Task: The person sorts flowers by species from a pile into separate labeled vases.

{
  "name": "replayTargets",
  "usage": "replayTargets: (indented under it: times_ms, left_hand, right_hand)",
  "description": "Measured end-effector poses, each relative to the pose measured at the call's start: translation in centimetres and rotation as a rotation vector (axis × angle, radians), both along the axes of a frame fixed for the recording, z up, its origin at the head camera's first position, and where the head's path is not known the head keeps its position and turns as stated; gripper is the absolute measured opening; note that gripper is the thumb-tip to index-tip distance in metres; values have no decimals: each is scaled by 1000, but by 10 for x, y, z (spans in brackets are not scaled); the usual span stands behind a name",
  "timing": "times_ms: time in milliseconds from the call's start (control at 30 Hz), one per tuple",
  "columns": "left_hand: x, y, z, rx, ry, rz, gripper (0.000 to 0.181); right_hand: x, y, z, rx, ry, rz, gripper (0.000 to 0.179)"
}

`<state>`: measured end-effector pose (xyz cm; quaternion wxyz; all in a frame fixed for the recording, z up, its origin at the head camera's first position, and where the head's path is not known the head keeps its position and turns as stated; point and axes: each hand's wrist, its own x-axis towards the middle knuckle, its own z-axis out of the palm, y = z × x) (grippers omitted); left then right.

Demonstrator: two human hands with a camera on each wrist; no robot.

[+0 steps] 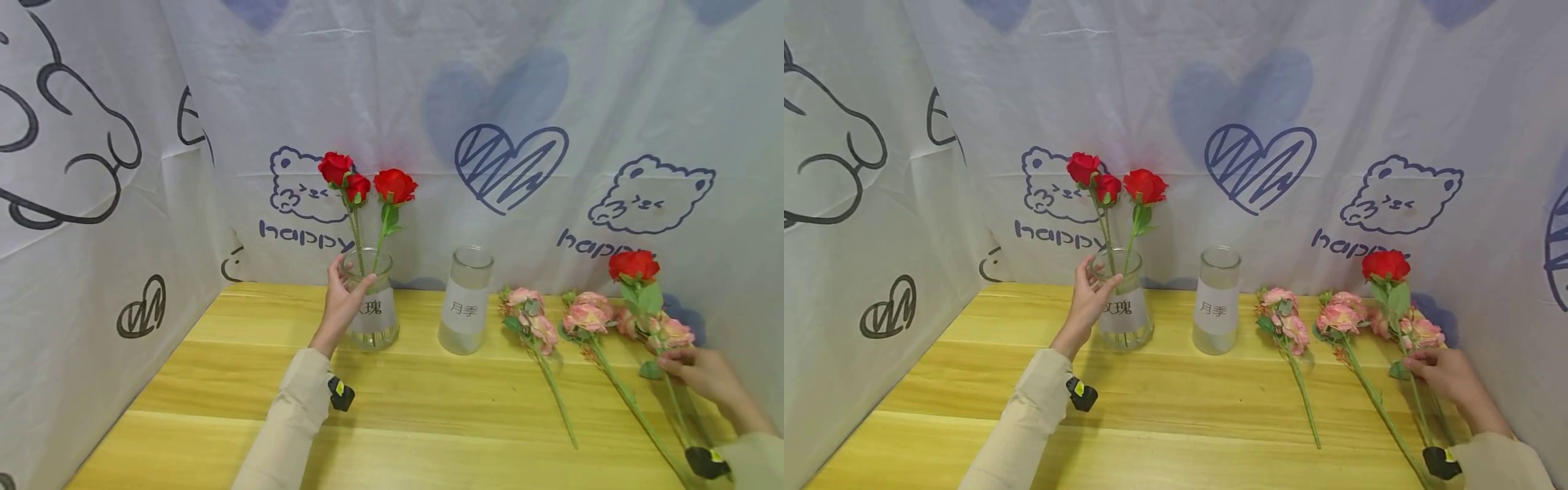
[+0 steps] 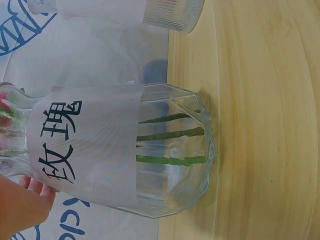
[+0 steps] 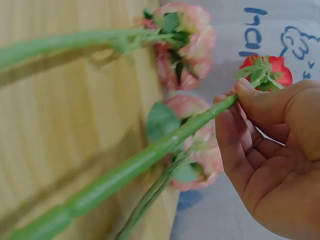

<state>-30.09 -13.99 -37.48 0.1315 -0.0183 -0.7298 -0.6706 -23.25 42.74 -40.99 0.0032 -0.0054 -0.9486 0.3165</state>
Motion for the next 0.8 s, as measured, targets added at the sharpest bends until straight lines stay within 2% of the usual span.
replayTargets:
  times_ms: [200,267,367,533,800]
  left_hand:
    - [0,-1,0,4,-3,-1,83]
    - [0,-1,0,2,-7,3,83]
    - [1,-1,0,-5,-9,3,83]
    - [1,-1,0,-11,-12,-1,83]
    - [1,-1,2,-12,-26,1,82]
  right_hand:
    - [-13,4,0,-47,28,-92,46]
    - [-13,-3,5,-42,46,-112,46]
    - [-7,-23,22,-81,79,-121,47]
    - [1,-49,42,-221,129,-112,45]
    - [-1,-72,57,-424,170,-133,38]
